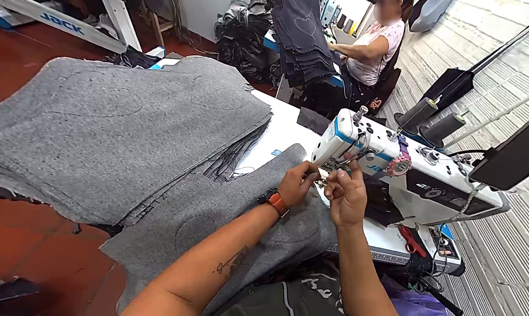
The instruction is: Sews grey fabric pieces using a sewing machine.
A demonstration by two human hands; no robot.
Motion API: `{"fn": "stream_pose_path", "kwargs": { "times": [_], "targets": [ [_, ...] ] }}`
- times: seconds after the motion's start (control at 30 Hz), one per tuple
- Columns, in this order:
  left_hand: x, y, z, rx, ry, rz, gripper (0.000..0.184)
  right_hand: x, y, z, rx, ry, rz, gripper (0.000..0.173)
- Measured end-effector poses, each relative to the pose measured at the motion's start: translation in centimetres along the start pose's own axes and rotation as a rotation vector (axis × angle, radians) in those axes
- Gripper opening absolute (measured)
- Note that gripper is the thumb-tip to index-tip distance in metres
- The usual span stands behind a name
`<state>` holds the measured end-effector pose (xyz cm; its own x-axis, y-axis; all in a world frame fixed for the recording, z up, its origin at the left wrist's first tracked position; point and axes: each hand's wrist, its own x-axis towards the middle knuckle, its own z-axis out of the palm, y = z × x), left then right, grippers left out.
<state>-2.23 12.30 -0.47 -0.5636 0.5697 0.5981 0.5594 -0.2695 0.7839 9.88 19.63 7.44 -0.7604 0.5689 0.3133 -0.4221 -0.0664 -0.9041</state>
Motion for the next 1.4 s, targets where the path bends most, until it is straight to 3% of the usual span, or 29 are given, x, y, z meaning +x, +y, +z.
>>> {"fn": "stream_pose_path", "kwargs": {
  "times": [0.17, 0.33, 0.47, 0.67, 0.77, 0.83, 0.97, 1.13, 1.27, 1.4],
  "targets": [
    [0.0, 0.1, 0.0, -0.009, -0.011, -0.083, 0.017, 0.1, 1.2, -0.2, -0.136, 0.087, -0.106, 0.038],
    [0.0, 0.1, 0.1, -0.007, -0.022, -0.091, 0.017, 1.0, 1.7, -0.2, -0.135, 0.07, -0.117, 0.055],
    [0.0, 0.1, 0.1, 0.003, -0.033, -0.084, 0.017, 1.9, 1.0, 0.0, -0.203, 0.147, -0.071, 0.034],
    [0.1, 0.4, -0.1, 0.0, -0.068, -0.093, 0.017, 2.4, -0.6, -0.7, -0.427, 0.123, -0.061, 0.014],
    [0.1, 0.3, -0.1, -0.011, -0.06, -0.082, 0.016, 2.1, -1.1, -0.6, -0.786, 0.184, -0.081, 0.032],
    [0.2, 0.3, -0.1, -0.018, -0.061, -0.086, 0.016, 1.8, -1.1, -0.4, -0.876, 0.229, -0.106, 0.037],
    [0.2, 0.4, -0.2, 0.015, 0.022, -0.027, 0.018, 1.1, -0.5, -0.1, -0.721, 0.231, -0.189, 0.046],
    [0.4, 1.3, 0.1, -0.089, 0.078, -0.02, 0.018, 1.4, 0.0, -0.1, -0.296, 0.132, -0.127, 0.033],
    [1.0, 2.0, 0.9, 0.0, 0.045, -0.024, 0.018, 1.3, 0.2, 0.5, -0.292, 0.14, -0.126, 0.042],
    [0.8, 1.6, 2.2, 0.019, 0.017, -0.054, 0.018, 1.5, -0.5, 1.0, -0.325, 0.198, -0.07, 0.038]
  ]
}}
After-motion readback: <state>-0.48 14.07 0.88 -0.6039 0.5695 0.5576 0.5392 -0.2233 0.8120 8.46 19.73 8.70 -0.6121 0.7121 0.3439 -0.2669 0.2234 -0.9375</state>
